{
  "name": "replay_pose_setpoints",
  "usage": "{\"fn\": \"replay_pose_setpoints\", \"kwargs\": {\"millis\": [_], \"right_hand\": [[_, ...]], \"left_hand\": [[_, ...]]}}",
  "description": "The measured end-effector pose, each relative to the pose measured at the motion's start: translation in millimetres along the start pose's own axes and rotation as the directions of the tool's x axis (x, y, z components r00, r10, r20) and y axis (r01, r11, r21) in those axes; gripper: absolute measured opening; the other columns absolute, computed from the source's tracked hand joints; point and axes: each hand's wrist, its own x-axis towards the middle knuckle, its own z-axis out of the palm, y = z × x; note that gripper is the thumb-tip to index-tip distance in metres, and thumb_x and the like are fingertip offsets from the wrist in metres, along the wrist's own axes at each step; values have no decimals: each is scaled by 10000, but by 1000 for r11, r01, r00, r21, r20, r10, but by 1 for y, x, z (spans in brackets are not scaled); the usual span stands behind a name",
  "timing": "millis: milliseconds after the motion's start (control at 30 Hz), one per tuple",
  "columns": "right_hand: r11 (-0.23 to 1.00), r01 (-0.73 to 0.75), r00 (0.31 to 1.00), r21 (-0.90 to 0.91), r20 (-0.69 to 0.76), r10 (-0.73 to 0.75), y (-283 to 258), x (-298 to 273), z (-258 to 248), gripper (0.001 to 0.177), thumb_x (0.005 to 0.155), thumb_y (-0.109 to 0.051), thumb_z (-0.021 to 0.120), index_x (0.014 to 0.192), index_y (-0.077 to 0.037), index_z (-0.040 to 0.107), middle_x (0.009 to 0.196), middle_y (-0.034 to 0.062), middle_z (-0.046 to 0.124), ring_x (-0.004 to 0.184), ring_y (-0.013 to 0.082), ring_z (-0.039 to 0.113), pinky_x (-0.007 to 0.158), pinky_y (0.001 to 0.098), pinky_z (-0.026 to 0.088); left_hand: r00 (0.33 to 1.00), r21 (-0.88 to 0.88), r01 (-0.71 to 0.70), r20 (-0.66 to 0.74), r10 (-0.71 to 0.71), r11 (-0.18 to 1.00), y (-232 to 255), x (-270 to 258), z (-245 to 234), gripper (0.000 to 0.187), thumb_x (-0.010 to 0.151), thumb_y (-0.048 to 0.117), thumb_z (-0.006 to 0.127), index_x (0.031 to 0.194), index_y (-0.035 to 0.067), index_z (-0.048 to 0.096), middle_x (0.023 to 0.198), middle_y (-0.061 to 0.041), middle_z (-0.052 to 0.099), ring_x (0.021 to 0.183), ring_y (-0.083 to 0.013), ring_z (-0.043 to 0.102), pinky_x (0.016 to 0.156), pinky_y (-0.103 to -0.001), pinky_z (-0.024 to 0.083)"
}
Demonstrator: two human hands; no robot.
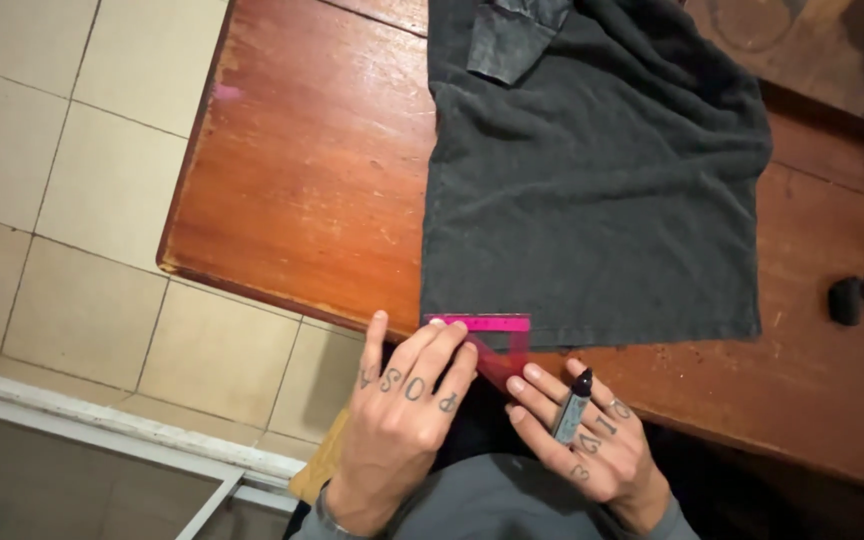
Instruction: Marking measurements on a dark grey piece of leather with a ruler and marker, then cutting it with scissors.
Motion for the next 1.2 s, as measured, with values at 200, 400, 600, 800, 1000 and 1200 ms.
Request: {"fn": "replay_pose_setpoints", "kwargs": {"millis": [200,400,600,800,1000,1200], "right_hand": [[1000,14,1000,17,5,-14,-3,5,6,207,940,-56,650,1144,-56,685,1213,163,731,1184,312,704,1060,498,513],[1000,6,1000,15,-13,-5,-8,4,11,198,943,-30,651,1139,-34,682,1212,189,724,1187,325,704,1048,496,511],[999,9,999,40,-31,-7,-10,0,15,183,952,-49,648,1131,-25,680,1209,193,724,1191,335,701,1054,501,514],[998,-30,999,59,-26,32,-11,-2,16,194,947,-69,649,1133,-22,680,1199,194,730,1189,337,701,1052,516,509],[994,-77,996,77,-32,80,-11,-7,16,194,958,-70,659,1146,-24,666,1215,185,723,1212,336,695,1078,526,510],[993,-68,997,95,-21,70,-10,-6,16,225,941,-64,610,1155,-29,665,1214,201,722,1209,351,691,1077,543,501]], "left_hand": [[998,-6,58,-26,-58,998,-7,0,-1,302,899,188,735,1166,50,712,1254,-88,677,1225,-254,630,1169,-638,332],[998,-7,49,-26,-49,999,-9,-4,-3,276,897,139,681,1154,44,715,1257,-86,680,1228,-245,637,1181,-658,312],[1000,-6,25,-14,-25,1000,-12,-7,-4,317,878,133,624,1165,39,722,1267,-95,681,1244,-250,633,1173,-668,303],[999,1,29,-32,-29,1000,-11,-6,-4,290,884,134,646,1149,49,728,1252,-78,691,1235,-241,635,1174,-673,303],[997,-10,42,-58,-42,999,-8,-5,-1,258,895,143,677,1125,43,740,1213,-81,699,1191,-232,649,1165,-678,317],[997,-10,46,-65,-46,999,-9,-3,-3,253,892,148,697,1121,50,741,1204,-80,698,1192,-235,649,1168,-675,315]]}}
